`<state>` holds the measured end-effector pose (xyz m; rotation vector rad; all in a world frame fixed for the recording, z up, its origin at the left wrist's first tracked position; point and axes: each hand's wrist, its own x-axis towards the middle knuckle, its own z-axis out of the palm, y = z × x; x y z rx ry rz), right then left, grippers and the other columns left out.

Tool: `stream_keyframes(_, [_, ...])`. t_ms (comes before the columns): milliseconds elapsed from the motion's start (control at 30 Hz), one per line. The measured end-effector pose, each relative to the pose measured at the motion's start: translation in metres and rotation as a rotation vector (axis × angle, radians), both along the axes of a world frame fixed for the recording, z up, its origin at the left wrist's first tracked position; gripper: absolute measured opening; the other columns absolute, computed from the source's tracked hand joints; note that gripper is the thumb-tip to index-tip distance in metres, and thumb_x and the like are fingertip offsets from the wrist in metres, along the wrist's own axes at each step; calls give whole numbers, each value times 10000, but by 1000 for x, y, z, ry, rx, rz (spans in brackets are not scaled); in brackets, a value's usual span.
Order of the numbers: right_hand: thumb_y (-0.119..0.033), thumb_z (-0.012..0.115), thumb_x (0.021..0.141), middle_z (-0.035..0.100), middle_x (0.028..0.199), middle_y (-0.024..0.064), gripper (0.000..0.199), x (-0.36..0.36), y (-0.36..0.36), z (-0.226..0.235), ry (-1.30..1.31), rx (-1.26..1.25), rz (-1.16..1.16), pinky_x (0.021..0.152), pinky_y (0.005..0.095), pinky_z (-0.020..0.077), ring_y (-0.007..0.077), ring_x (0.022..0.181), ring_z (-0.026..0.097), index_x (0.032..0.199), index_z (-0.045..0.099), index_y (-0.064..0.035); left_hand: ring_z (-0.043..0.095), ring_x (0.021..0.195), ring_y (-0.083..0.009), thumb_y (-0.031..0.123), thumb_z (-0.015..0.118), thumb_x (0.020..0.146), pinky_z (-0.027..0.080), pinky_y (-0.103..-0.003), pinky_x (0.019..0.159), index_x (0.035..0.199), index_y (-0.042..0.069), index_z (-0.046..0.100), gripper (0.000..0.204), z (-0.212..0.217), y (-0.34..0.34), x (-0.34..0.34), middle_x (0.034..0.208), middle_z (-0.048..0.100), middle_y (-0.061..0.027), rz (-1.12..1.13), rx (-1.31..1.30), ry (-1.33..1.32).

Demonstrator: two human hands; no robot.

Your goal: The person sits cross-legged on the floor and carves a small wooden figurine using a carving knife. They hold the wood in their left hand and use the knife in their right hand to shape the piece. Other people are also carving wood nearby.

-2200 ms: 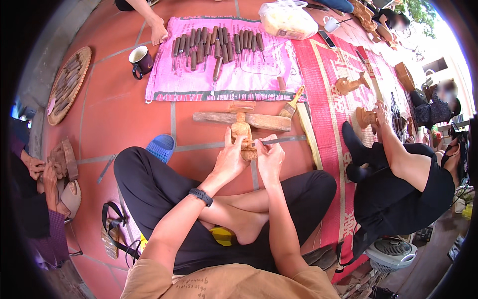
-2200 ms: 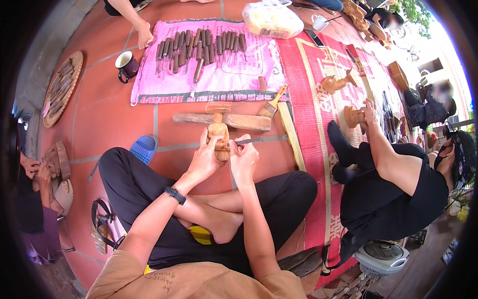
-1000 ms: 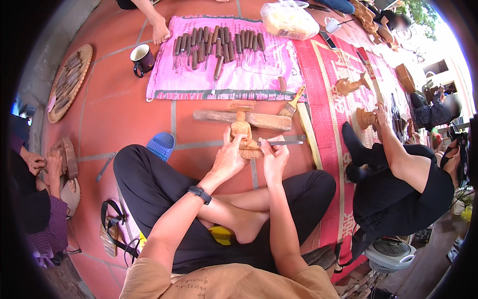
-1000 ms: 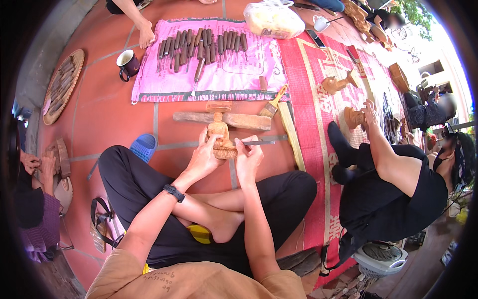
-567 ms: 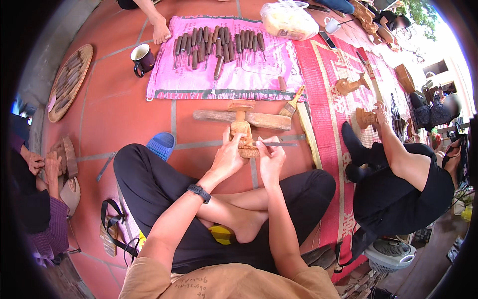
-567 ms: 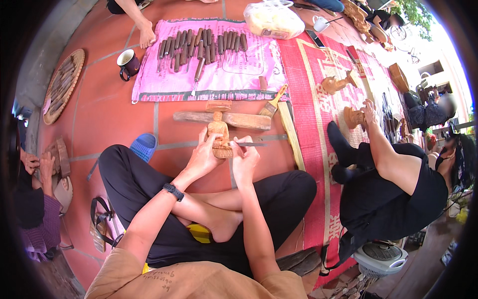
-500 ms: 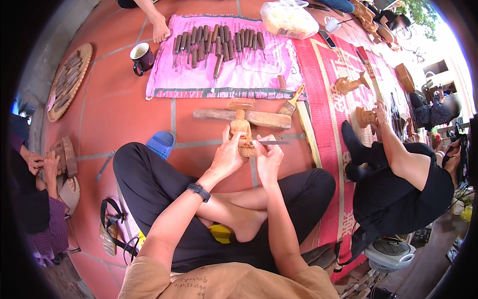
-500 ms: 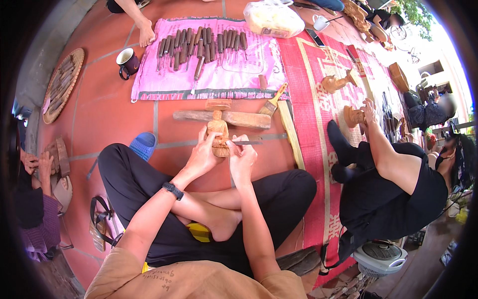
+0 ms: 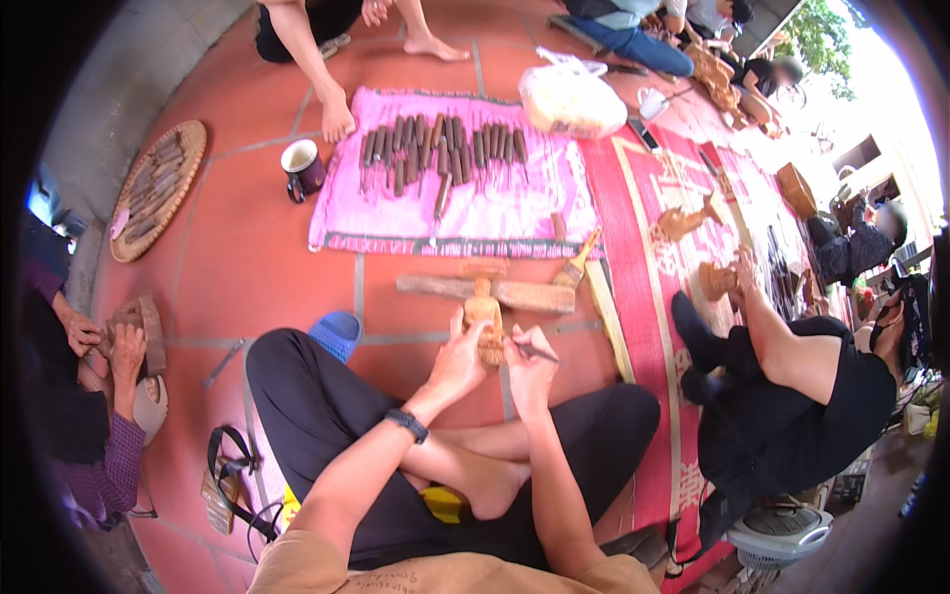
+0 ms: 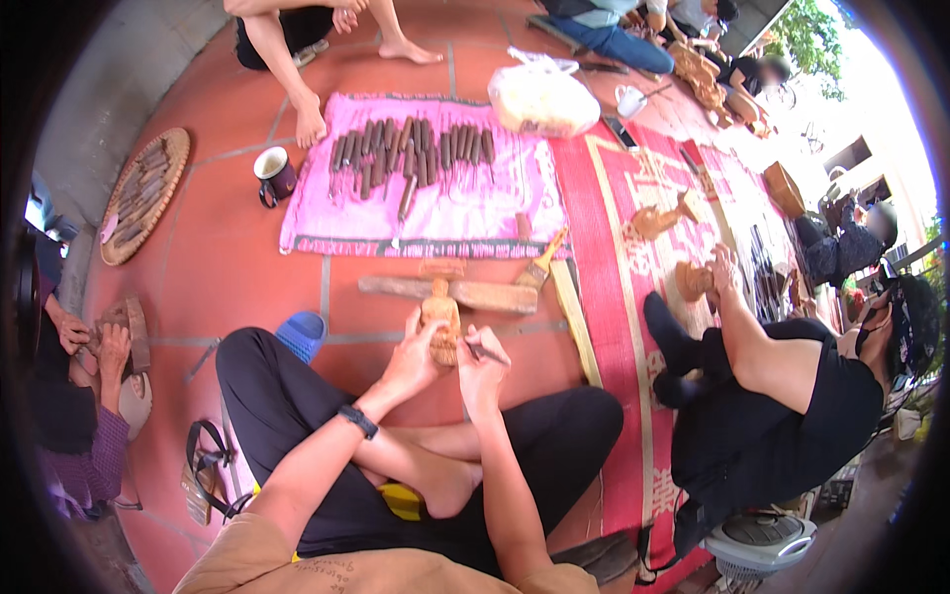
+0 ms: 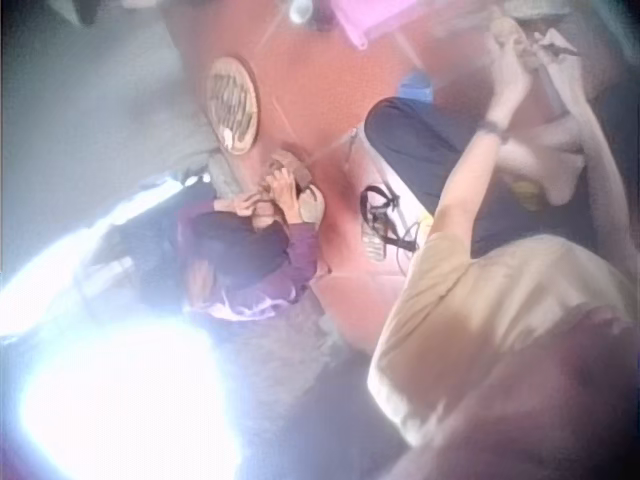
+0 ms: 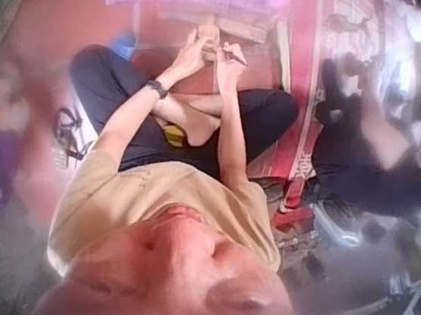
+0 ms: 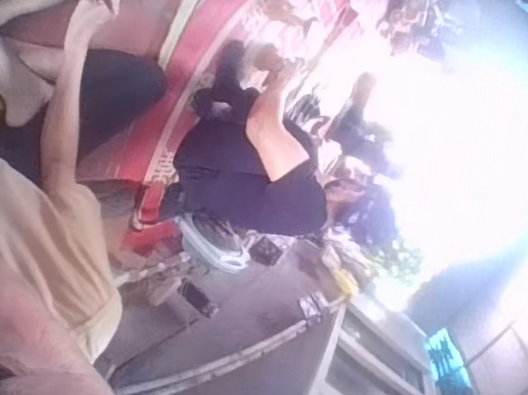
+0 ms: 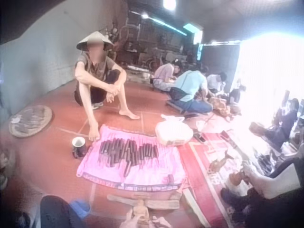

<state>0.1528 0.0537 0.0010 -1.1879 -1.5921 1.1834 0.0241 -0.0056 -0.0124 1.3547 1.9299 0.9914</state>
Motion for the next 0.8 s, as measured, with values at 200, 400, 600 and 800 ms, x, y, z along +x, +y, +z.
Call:
stream_keyframes(200, [37, 710, 834, 663, 841, 99, 185, 3, 8, 0, -38, -97, -12, 775, 288, 518, 172, 1057, 685, 786, 533, 14, 477, 1308, -488, 200, 903, 644, 493, -483, 1040, 1391, 188, 529, 835, 14, 1, 0, 1547, 222, -329, -10, -56, -25])
stream_keyframes(400, [45, 709, 833, 650, 827, 76, 193, 0, 7, -4, 37, -60, -21, 773, 300, 521, 184, 988, 701, 779, 529, -2, 514, 1279, -481, 235, 913, 632, 494, -475, 1038, 1383, 183, 553, 835, 13, 2, -3, 1566, 194, -329, -6, -152, -5])
stream_keyframes(600, [77, 683, 835, 600, 772, 41, 196, 4, 9, 11, 17, -74, -34, 770, 271, 523, 152, 891, 697, 758, 527, -14, 575, 1183, -506, 275, 876, 653, 503, -513, 1000, 1379, 220, 527, 807, 8, 4, -1, 1573, 174, -340, -22, -117, 10])
stream_keyframes(800, [67, 686, 847, 589, 730, 30, 206, 12, 18, -2, 198, -173, -57, 768, 266, 521, 107, 812, 635, 728, 538, -13, 538, 1266, -450, 254, 912, 635, 493, -466, 1041, 1374, 187, 560, 821, 13, 5, 2, 1576, 197, -302, 8, -144, -42])
